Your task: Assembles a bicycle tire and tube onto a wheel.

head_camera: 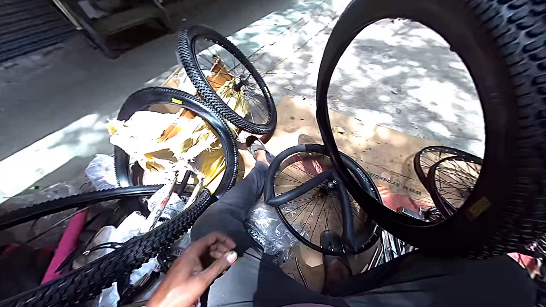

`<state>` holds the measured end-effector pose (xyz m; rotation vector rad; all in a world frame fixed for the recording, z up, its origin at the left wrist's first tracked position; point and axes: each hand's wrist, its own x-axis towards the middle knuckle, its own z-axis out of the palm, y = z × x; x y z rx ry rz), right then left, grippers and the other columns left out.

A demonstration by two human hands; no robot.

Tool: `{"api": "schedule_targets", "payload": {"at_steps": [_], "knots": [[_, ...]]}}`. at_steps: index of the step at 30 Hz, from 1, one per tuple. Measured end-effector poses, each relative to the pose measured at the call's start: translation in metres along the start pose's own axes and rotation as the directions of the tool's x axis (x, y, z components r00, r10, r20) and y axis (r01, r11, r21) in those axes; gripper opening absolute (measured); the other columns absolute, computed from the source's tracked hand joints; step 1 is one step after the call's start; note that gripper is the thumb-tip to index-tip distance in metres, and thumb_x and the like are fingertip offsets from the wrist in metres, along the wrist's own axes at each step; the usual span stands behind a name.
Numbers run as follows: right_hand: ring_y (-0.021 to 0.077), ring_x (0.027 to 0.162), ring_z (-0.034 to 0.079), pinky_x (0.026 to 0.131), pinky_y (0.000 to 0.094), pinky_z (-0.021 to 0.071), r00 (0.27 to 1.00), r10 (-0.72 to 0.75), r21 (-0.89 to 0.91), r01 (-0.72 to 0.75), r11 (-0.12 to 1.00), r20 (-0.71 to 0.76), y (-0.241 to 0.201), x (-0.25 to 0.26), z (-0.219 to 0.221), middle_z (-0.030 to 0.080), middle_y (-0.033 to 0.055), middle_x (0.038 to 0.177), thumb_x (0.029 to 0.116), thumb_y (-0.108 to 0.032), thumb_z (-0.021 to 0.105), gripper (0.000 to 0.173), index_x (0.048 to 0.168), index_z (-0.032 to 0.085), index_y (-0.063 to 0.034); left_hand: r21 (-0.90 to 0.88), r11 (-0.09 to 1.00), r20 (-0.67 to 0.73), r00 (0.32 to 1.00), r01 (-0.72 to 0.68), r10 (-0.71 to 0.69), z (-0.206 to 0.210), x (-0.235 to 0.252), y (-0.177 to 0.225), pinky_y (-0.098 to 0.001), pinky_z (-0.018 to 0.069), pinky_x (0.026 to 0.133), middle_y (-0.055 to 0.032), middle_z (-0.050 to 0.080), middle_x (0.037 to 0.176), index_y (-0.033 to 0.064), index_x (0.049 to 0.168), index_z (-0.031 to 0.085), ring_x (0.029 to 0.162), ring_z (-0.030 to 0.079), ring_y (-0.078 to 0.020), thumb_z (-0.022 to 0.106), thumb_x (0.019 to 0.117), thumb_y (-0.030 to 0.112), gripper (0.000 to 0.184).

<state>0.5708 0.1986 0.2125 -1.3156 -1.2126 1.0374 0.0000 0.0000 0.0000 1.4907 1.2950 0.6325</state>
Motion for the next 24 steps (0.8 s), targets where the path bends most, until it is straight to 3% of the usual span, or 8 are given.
{"api": "schedule_targets", "payload": {"at_steps": [2,6,8,10,14,16,19,24], "knots": [[0.0038,0.084,0.068,0.069,0.0281,0.0612,0.995,-0.053,-0.145,0.041,0.989,-0.079,0.003,-0.009,-0.003,0.070,-0.0037,0.099,0.0960,-0.042,0.066,0.025,0.111,0.070,-0.0222,-0.317,0.944,-0.024,0.994,0.095,-0.108,0.050,0.067,-0.015,-0.0448,0.0614,0.082,-0.0148,0.071,0.108,0.0045,0.128,0.061,0.096,0.071,-0.0283,0.065,0.0990,0.024,0.035],[0.0078,0.093,0.072,0.075,0.0337,0.0636,0.999,-0.030,-0.239,0.034,0.970,0.017,-0.006,-0.032,-0.013,0.072,-0.0049,0.108,0.1015,-0.061,0.050,0.045,0.128,0.066,-0.0287,-0.492,0.776,-0.161,0.834,0.395,-0.527,0.109,0.190,-0.086,-0.0585,0.0480,0.097,-0.0231,0.053,0.143,0.0074,0.149,0.045,0.123,0.057,-0.0383,0.047,0.1089,0.041,0.052],[0.0066,0.089,0.071,0.071,0.0312,0.0630,1.000,-0.030,-0.233,0.031,0.972,0.007,-0.017,-0.059,0.001,0.072,-0.0059,0.103,0.1036,-0.060,0.047,0.043,0.123,0.067,-0.0283,-0.634,0.631,-0.171,0.714,0.447,-0.678,0.120,0.234,-0.115,-0.0527,0.0486,0.086,-0.0222,0.059,0.129,0.0042,0.143,0.050,0.105,0.060,-0.0336,0.037,0.1103,0.047,0.056],[-0.0009,0.076,0.068,0.061,0.0225,0.0590,0.992,-0.001,-0.281,-0.035,0.959,-0.125,-0.030,-0.088,0.033,0.070,-0.0127,0.089,0.1050,-0.060,0.040,0.037,0.107,0.066,-0.0331,-0.750,0.503,-0.101,0.677,0.429,-0.729,0.127,0.260,-0.140,-0.0508,0.0521,0.073,-0.0198,0.058,0.106,0.0030,0.134,0.052,0.084,0.060,-0.0316,0.031,0.1113,0.045,0.052],[0.0019,0.066,0.067,0.052,0.0235,0.0570,0.951,0.181,-0.184,-0.230,0.956,-0.252,-0.043,-0.096,0.042,0.070,-0.0089,0.081,0.1040,-0.061,0.040,0.041,0.104,0.066,-0.0288,-0.842,0.310,0.150,0.744,0.442,-0.652,0.143,0.273,-0.167,-0.0508,0.0537,0.072,-0.0195,0.064,0.108,0.0077,0.132,0.051,0.087,0.063,-0.0317,0.026,0.1092,0.048,0.053],[0.0036,0.065,0.067,0.052,0.0251,0.0572,0.924,0.179,-0.184,-0.251,0.950,-0.337,-0.041,-0.096,0.048,0.070,-0.0074,0.080,0.1015,-0.067,0.038,0.048,0.104,0.066,-0.0279,-0.908,0.234,0.170,0.815,0.348,-0.553,0.153,0.277,-0.169,-0.0480,0.0550,0.062,-0.0177,0.067,0.098,0.0088,0.123,0.055,0.077,0.065,-0.0299,0.024,0.1082,0.053,0.056],[0.0047,0.068,0.068,0.055,0.0268,0.0590,0.918,0.059,-0.272,-0.177,0.946,-0.392,-0.041,-0.100,0.054,0.070,-0.0076,0.081,0.1014,-0.067,0.041,0.048,0.103,0.067,-0.0266,-0.982,0.132,0.059,0.876,0.138,-0.478,0.167,0.279,-0.155,-0.0433,0.0534,0.053,-0.0146,0.067,0.091,0.0099,0.117,0.056,0.068,0.065,-0.0256,0.024,0.1089,0.049,0.051],[0.0025,0.062,0.066,0.053,0.0271,0.0578,0.865,-0.245,-0.460,0.019,0.888,-0.438,-0.050,-0.120,0.042,0.069,-0.0109,0.074,0.0998,-0.065,0.049,0.044,0.088,0.069,-0.0277,-0.976,0.170,-0.197,0.866,-0.132,-0.459,0.153,0.269,-0.081,-0.0363,0.0476,0.041,-0.0083,0.064,0.073,0.0087,0.098,0.058,0.053,0.060,-0.0197,0.028,0.1096,0.042,0.046]]}}
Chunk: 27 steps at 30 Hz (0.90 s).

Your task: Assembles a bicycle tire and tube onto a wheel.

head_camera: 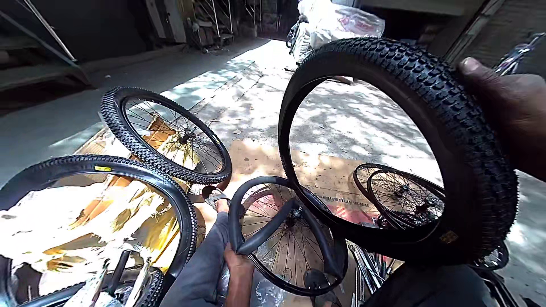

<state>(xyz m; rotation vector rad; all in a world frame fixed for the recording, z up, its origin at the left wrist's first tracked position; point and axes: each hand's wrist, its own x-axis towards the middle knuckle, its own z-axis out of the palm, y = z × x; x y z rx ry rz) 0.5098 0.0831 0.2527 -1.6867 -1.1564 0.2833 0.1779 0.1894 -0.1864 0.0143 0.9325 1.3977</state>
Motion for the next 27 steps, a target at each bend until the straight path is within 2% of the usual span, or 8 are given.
{"api": "schedule_targets", "payload": {"at_steps": [3,5,8,11,13,18,23,27], "knots": [[-0.0024,0.064,0.065,0.056,0.0223,0.0575,0.992,-0.122,-0.016,0.122,0.992,-0.018,-0.011,-0.008,-0.012,0.067,-0.0155,0.075,0.1044,-0.059,0.045,0.040,0.088,0.066,-0.0298,-0.054,0.998,0.037,0.999,-0.036,0.038,0.037,-0.041,0.017,-0.0384,0.0499,0.043,-0.0083,0.062,0.071,0.0093,0.096,0.057,0.054,0.061,-0.0209,0.025,0.1088,0.042,0.047],[-0.0007,0.060,0.064,0.052,0.0234,0.0560,0.984,-0.180,-0.010,0.180,0.984,0.010,-0.021,-0.017,-0.006,0.066,-0.0135,0.070,0.1046,-0.058,0.045,0.043,0.082,0.067,-0.0283,-0.075,0.997,0.121,0.992,-0.030,0.039,0.073,-0.075,0.023,-0.0433,0.0533,0.050,-0.0100,0.063,0.080,0.0100,0.105,0.057,0.063,0.063,-0.0242,0.025,0.1095,0.044,0.047],[0.0130,0.059,0.068,0.051,0.0347,0.0604,0.961,-0.104,0.058,0.092,0.994,0.257,-0.028,-0.035,0.027,0.071,0.0017,0.073,0.1023,-0.059,0.049,0.050,0.091,0.073,-0.0163,-0.110,0.988,0.346,0.936,0.109,-0.065,0.130,-0.120,0.025,-0.0553,0.0555,0.086,-0.0138,0.065,0.118,0.0134,0.134,0.052,0.105,0.066,-0.0300,0.025,0.1100,0.050,0.052],[0.0184,0.061,0.068,0.054,0.0398,0.0599,0.916,-0.061,0.031,0.053,0.998,0.397,-0.015,-0.035,0.074,0.071,0.0078,0.074,0.1021,-0.050,0.058,0.045,0.093,0.075,-0.0096,-0.108,0.986,0.460,0.886,0.127,-0.064,0.180,-0.139,0.010,-0.0530,0.0514,0.098,-0.0093,0.065,0.126,0.0157,0.137,0.054,0.117,0.063,-0.0268,0.022,0.1092,0.056,0.058],[0.0189,0.061,0.065,0.057,0.0440,0.0556,0.897,-0.055,-0.053,0.087,0.995,0.439,0.007,-0.026,0.103,0.068,0.0060,0.070,0.1027,-0.052,0.055,0.048,0.087,0.075,-0.0114,-0.106,0.986,0.453,0.889,0.132,-0.070,0.200,-0.143,-0.004,-0.0533,0.0512,0.101,-0.0093,0.066,0.128,0.0134,0.138,0.054,0.120,0.062,-0.0260,0.028,0.1097,0.053,0.055],[0.0230,0.066,0.062,0.060,0.0494,0.0496,0.873,-0.071,-0.153,0.164,0.975,0.482,0.040,-0.018,0.148,0.063,0.0076,0.070,0.1082,-0.055,0.033,0.062,0.082,0.070,-0.0118,-0.069,0.983,0.433,0.893,0.171,-0.125,0.218,-0.151,-0.021,-0.0433,0.0554,0.079,-0.0079,0.065,0.097,0.0095,0.116,0.058,0.090,0.064,-0.0200,0.025,0.1119,0.038,0.044],[0.0264,0.076,0.065,0.068,0.0544,0.0514,0.888,-0.025,-0.242,0.153,0.958,0.460,0.073,0.003,0.159,0.066,0.0099,0.080,0.1092,-0.049,0.037,0.052,0.094,0.071,-0.0123,0.030,0.987,0.486,0.861,0.157,-0.151,0.230,-0.143,-0.022,-0.0512,0.0526,0.096,-0.0111,0.067,0.121,0.0117,0.133,0.058,0.113,0.064,-0.0256,0.031,0.1100,0.050,0.052],[0.0233,0.074,0.066,0.068,0.0522,0.0517,0.879,-0.041,-0.276,0.193,0.941,0.476,0.078,0.012,0.158,0.066,0.0058,0.078,0.1065,-0.057,0.039,0.052,0.096,0.071,-0.0174,0.047,0.987,0.480,0.863,0.154,-0.157,0.238,-0.139,-0.026,-0.0510,0.0523,0.097,-0.0120,0.067,0.122,0.0103,0.133,0.058,0.114,0.064,-0.0262,0.031,0.1103,0.050,0.053]]}}
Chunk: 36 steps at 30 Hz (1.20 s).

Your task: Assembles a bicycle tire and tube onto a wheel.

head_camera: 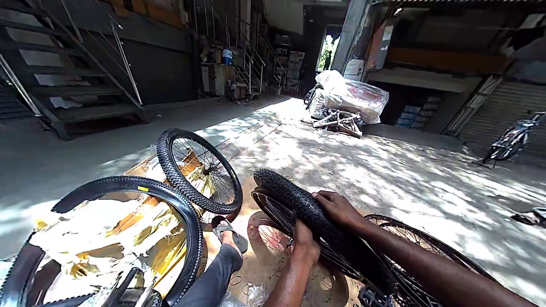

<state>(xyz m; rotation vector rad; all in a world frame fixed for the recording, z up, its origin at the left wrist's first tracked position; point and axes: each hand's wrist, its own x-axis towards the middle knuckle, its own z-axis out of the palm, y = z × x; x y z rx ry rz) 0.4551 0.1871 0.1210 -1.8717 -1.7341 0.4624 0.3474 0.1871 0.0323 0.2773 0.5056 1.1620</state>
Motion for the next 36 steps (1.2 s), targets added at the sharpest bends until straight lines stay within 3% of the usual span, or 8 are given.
{"api": "schedule_targets", "payload": {"at_steps": [7,10,14,17,19,25,31,36], "knots": [[0.0265,0.092,0.066,0.080,0.0522,0.0534,0.991,-0.135,-0.331,0.127,0.935,-0.001,-0.014,0.016,-0.005,0.067,0.0083,0.093,0.1032,-0.066,0.032,0.064,0.107,0.077,-0.0211,0.028,0.999,0.037,0.999,-0.037,0.036,0.007,0.010,-0.005,-0.0482,0.0539,0.092,-0.0136,0.067,0.114,0.0062,0.126,0.059,0.106,0.065,-0.0251,0.030,0.1129,0.033,0.042],[0.0271,0.089,0.069,0.079,0.0539,0.0534,0.987,-0.157,-0.360,0.152,0.920,0.015,-0.019,0.035,-0.003,0.070,0.0084,0.086,0.1021,-0.070,0.030,0.070,0.098,0.077,-0.0187,-0.014,0.999,0.061,0.997,-0.037,0.038,0.009,0.020,0.001,-0.0472,0.0537,0.091,-0.0122,0.067,0.114,0.0077,0.126,0.059,0.106,0.064,-0.0244,0.035,0.1120,0.031,0.036],[0.0277,0.084,0.070,0.075,0.0552,0.0535,0.983,-0.182,-0.367,0.174,0.914,0.012,-0.020,0.052,0.007,0.071,0.0084,0.080,0.1013,-0.071,0.028,0.073,0.091,0.076,-0.0167,-0.080,0.996,0.106,0.993,-0.045,0.053,0.004,0.023,0.011,-0.0506,0.0518,0.096,-0.0095,0.066,0.124,0.0151,0.134,0.056,0.115,0.063,-0.0255,0.030,0.1107,0.048,0.048],[0.0275,0.083,0.070,0.074,0.0548,0.0531,0.969,-0.248,-0.386,0.233,0.892,0.013,-0.016,0.060,0.015,0.070,0.0086,0.077,0.1019,-0.070,0.026,0.074,0.086,0.074,-0.0156,-0.073,0.994,0.223,0.970,-0.082,0.096,-0.004,0.020,0.021,-0.0540,0.0462,0.107,-0.0023,0.060,0.142,0.0286,0.147,0.049,0.132,0.055,-0.0235,0.019,0.0983,0.077,0.075],[0.0274,0.083,0.071,0.074,0.0548,0.0534,0.964,-0.266,-0.369,0.258,0.893,0.030,-0.013,0.064,0.019,0.070,0.0090,0.077,0.1029,-0.069,0.026,0.074,0.086,0.074,-0.0147,-0.061,0.994,0.242,0.965,-0.089,0.102,-0.009,0.018,0.023,-0.0546,0.0454,0.109,-0.0017,0.059,0.145,0.0303,0.148,0.049,0.134,0.054,-0.0238,0.021,0.0962,0.080,0.077],[0.0292,0.092,0.071,0.083,0.0591,0.0536,0.979,-0.013,-0.102,0.035,0.994,0.206,-0.024,0.051,0.031,0.074,0.0128,0.093,0.0998,-0.076,0.029,0.078,0.104,0.078,-0.0148,-0.039,0.998,0.012,0.999,-0.039,0.040,-0.023,0.005,0.025,-0.0522,0.0516,0.099,-0.0123,0.066,0.127,0.0123,0.138,0.055,0.117,0.063,-0.0278,0.029,0.1107,0.050,0.053],[0.0207,0.086,0.068,0.076,0.0424,0.0575,0.921,0.032,0.410,-0.204,0.889,0.389,-0.019,0.004,0.027,0.068,0.0098,0.115,0.1071,-0.063,0.023,0.070,0.137,0.061,-0.0128,-0.124,0.992,-0.070,0.997,-0.017,0.009,-0.045,-0.025,0.024,-0.0510,0.0553,0.089,-0.0143,0.069,0.110,0.0077,0.126,0.058,0.102,0.067,-0.0278,0.028,0.1121,0.040,0.047],[0.0197,0.091,0.068,0.080,0.0424,0.0569,0.926,0.037,0.446,-0.216,0.869,0.375,-0.021,-0.025,0.023,0.071,0.0082,0.104,0.1060,-0.061,0.037,0.061,0.126,0.067,-0.0126,-0.091,0.996,-0.116,0.993,-0.017,0.006,-0.045,-0.027,0.017,-0.0502,0.0557,0.085,-0.0136,0.069,0.105,0.0074,0.121,0.060,0.098,0.067,-0.0267,0.031,0.1117,0.036,0.042]]}}
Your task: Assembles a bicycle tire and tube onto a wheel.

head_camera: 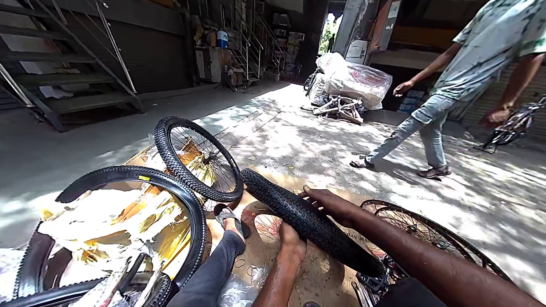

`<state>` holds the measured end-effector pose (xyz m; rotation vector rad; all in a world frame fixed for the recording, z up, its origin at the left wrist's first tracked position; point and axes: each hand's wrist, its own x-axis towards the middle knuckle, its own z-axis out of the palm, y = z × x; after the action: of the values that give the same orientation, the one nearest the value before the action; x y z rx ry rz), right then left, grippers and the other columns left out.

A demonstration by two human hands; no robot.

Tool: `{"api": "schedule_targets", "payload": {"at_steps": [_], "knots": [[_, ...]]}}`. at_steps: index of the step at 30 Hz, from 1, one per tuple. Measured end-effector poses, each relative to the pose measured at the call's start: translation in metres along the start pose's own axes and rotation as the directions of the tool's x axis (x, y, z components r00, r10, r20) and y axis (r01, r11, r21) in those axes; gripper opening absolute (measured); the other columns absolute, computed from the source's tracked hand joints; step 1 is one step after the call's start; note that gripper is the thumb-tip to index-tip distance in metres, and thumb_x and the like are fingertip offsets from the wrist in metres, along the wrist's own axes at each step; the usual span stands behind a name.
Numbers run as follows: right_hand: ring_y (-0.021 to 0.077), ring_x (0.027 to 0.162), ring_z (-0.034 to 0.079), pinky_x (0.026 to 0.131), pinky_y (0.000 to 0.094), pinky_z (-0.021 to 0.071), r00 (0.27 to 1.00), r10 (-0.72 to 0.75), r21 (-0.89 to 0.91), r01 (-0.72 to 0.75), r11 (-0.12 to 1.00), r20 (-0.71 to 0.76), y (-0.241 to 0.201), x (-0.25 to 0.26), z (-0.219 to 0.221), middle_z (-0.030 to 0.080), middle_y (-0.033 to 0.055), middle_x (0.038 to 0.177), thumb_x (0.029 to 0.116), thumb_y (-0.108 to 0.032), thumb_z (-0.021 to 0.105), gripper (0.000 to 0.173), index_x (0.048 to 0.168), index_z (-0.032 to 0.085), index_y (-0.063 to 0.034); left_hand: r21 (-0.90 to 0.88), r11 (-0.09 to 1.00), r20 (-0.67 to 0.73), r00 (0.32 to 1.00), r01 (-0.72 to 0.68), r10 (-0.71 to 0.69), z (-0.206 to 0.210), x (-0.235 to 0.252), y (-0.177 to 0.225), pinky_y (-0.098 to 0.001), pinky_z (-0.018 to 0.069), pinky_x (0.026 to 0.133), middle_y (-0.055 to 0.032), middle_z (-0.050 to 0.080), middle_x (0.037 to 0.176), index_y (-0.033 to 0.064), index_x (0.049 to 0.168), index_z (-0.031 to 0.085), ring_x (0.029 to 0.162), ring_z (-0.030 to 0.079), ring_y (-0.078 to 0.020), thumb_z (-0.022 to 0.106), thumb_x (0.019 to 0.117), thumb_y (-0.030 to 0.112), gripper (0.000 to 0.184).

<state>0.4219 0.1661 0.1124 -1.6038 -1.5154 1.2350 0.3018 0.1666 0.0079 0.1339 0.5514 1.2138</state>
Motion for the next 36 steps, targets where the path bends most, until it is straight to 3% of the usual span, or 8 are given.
{"api": "schedule_targets", "payload": {"at_steps": [5,11,15,18,26,30,33,36], "knots": [[0.0212,0.074,0.069,0.070,0.0427,0.0596,0.980,-0.055,-0.154,0.026,0.988,-0.189,-0.010,-0.028,0.004,0.072,0.0096,0.090,0.0888,-0.053,0.076,0.052,0.121,0.068,-0.0130,-0.054,0.997,-0.057,0.997,-0.063,0.060,0.010,0.002,-0.014,-0.0416,0.0568,0.068,-0.0094,0.065,0.086,0.0075,0.110,0.059,0.078,0.065,-0.0203,0.030,0.1118,0.037,0.041],[0.0163,0.064,0.066,0.059,0.0330,0.0566,0.927,0.029,0.225,0.060,0.972,-0.373,-0.021,-0.054,-0.023,0.070,0.0097,0.078,0.1019,-0.040,0.063,0.036,0.100,0.071,-0.0045,0.299,0.943,-0.165,0.966,-0.144,0.200,0.009,0.006,-0.025,-0.0537,0.0531,0.095,-0.0227,0.066,0.118,-0.0028,0.128,0.060,0.109,0.064,-0.0322,0.035,0.1107,0.048,0.059],[0.0163,0.066,0.068,0.060,0.0355,0.0589,0.858,-0.004,0.200,0.124,0.972,-0.513,-0.025,-0.051,-0.060,0.071,0.0087,0.080,0.1013,-0.042,0.063,0.037,0.103,0.071,-0.0060,0.321,0.934,-0.288,0.923,-0.159,0.256,-0.004,0.009,-0.003,-0.0515,0.0562,0.073,-0.0211,0.067,0.101,-0.0008,0.118,0.065,0.086,0.066,-0.0313,0.038,0.1112,0.043,0.052],[0.0160,0.066,0.068,0.061,0.0380,0.0594,0.749,-0.030,0.149,0.171,0.974,-0.662,-0.012,-0.039,-0.104,0.072,0.0073,0.079,0.0996,-0.047,0.063,0.042,0.099,0.073,-0.0066,0.262,0.952,-0.355,0.902,-0.157,0.246,-0.030,0.013,0.016,-0.0456,0.0533,0.053,-0.0183,0.064,0.086,0.0004,0.110,0.064,0.065,0.062,-0.0281,0.040,0.1105,0.042,0.048],[0.0152,0.062,0.056,0.063,0.0447,0.0503,0.332,-0.314,-0.224,0.283,0.933,-0.889,-0.023,-0.020,-0.156,0.058,0.0047,0.071,0.0977,-0.061,0.058,0.059,0.084,0.062,-0.0043,0.102,0.975,-0.415,0.883,-0.196,0.221,-0.101,-0.001,0.026,-0.0400,0.0470,0.040,-0.0120,0.055,0.070,0.0057,0.097,0.054,0.047,0.053,-0.0233,0.037,0.1108,0.037,0.038],[0.0038,0.062,0.063,0.065,0.0302,0.0573,0.126,-0.326,-0.155,0.687,0.710,-0.937,-0.073,-0.036,-0.171,0.062,-0.0091,0.066,0.1050,-0.047,0.051,0.042,0.078,0.062,-0.0159,0.072,0.971,-0.415,0.878,-0.230,0.239,-0.129,-0.012,0.023,-0.0373,0.0456,0.037,-0.0089,0.052,0.065,0.0067,0.091,0.050,0.043,0.049,-0.0206,0.040,0.1096,0.024,0.027],[0.0114,0.063,0.065,0.065,0.0356,0.0580,0.199,-0.212,0.100,0.910,0.403,-0.957,-0.119,-0.054,-0.153,0.060,-0.0015,0.063,0.1106,-0.048,0.032,0.049,0.080,0.052,-0.0147,0.056,0.969,-0.397,0.885,-0.240,0.242,-0.135,-0.015,0.014,-0.0374,0.0464,0.038,-0.0086,0.052,0.064,0.0067,0.092,0.051,0.044,0.051,-0.0209,0.040,0.1087,0.021,0.025],[0.0220,0.095,0.070,0.085,0.0481,0.0594,0.265,-0.246,0.247,0.964,0.104,-0.932,-0.137,-0.055,-0.150,0.069,0.0116,0.100,0.1084,-0.057,0.029,0.061,0.122,0.058,-0.0045,0.058,0.973,-0.371,0.901,-0.221,0.227,-0.119,-0.021,0.002,-0.0384,0.0481,0.039,-0.0087,0.053,0.065,0.0069,0.093,0.051,0.046,0.053,-0.0215,0.038,0.1097,0.026,0.028]]}}
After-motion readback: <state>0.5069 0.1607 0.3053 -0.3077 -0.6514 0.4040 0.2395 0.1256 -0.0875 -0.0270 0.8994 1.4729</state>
